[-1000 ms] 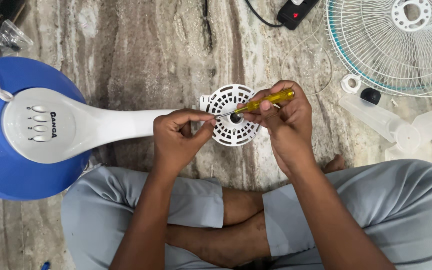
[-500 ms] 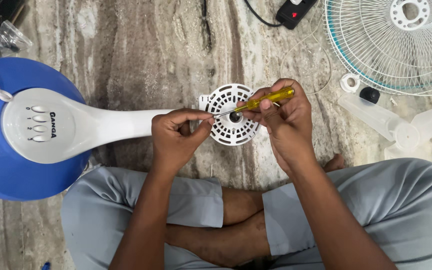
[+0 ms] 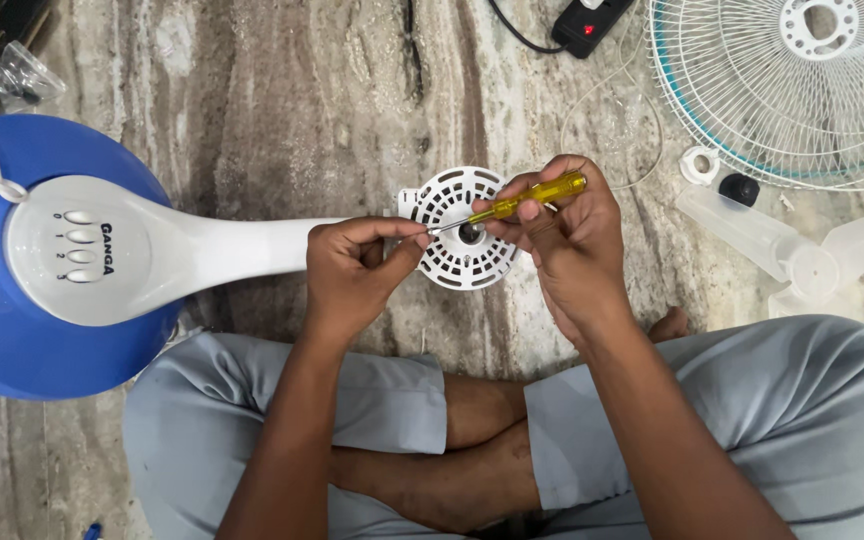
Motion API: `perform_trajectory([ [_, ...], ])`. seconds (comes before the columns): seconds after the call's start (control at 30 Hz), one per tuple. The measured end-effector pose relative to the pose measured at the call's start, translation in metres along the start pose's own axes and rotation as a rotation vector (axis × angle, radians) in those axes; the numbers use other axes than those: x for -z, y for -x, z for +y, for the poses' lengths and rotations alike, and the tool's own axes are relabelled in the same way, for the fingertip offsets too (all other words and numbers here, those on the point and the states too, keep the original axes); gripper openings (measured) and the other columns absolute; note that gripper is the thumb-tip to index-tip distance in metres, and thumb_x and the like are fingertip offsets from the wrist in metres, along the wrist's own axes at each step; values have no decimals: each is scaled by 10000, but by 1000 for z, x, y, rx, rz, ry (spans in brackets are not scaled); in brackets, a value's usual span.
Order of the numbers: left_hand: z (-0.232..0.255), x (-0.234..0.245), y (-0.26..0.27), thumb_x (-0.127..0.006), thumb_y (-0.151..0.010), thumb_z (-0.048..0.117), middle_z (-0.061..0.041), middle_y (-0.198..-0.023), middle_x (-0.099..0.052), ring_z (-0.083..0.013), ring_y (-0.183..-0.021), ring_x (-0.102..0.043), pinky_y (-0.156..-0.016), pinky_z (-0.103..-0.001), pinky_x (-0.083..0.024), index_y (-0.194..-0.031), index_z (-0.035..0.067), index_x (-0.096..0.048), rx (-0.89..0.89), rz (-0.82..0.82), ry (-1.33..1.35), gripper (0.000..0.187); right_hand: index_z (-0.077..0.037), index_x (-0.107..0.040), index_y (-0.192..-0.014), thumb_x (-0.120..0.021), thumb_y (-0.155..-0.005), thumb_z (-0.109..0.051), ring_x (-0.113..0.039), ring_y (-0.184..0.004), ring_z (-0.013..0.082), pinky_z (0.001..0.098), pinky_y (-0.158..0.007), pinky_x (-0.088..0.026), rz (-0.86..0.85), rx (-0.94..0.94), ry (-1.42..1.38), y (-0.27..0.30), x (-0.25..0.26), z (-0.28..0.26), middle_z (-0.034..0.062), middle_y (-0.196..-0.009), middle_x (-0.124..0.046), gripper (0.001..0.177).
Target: The person uses a screwdriver to tighten screws on the white plastic rear grille of a disassembled pedestal fan. The person holds the grille steady with one hand while turning the screwdriver with the other, working on multiple screws around the central hub.
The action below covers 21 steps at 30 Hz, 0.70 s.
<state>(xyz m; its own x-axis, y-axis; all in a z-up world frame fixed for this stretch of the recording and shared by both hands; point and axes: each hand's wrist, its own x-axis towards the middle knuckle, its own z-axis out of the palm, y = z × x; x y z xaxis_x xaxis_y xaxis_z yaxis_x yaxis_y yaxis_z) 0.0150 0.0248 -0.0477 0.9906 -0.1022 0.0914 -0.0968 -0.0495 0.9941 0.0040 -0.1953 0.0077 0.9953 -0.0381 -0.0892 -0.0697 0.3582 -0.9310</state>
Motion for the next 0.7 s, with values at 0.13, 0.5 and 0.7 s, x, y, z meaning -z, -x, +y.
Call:
perform_trajectory([
  [0.13,3,1,-1,-795,-887,-3,64,-647,-676,40,-490,-367,-443,-193,-254,-1010,30,-809,32,-22,19,129,-72,-445,-1172,-562,-1064,-1,-731,-1131,304,396,-941,-640,-41,22,-11,0,-2,-3,127,-1135,-658,175],
  [0.5,26,-8,-2,-808,-902,44,-27,-905,-769,21,-503,-312,-442,-192,-259,-1140,64,-789,-64,-48,-106,240,-72,-357,-1410,-630,-1085,15,-707,-1053,288,382,-923,-602,-116,248,251,6,-8,-3,165,-1118,-675,433],
  [0.7,38,0,-3,-759,-912,49,-45,-980,-788,26,-493,-432,-418,-198,-311,-1145,91,-780,-58,7,-182,238,-97,-261,-1449,-582,-1133,-29,-746,-1110,269,395,-1020,-640,-117,327,197,7,-8,0,137,-1180,-620,456],
])
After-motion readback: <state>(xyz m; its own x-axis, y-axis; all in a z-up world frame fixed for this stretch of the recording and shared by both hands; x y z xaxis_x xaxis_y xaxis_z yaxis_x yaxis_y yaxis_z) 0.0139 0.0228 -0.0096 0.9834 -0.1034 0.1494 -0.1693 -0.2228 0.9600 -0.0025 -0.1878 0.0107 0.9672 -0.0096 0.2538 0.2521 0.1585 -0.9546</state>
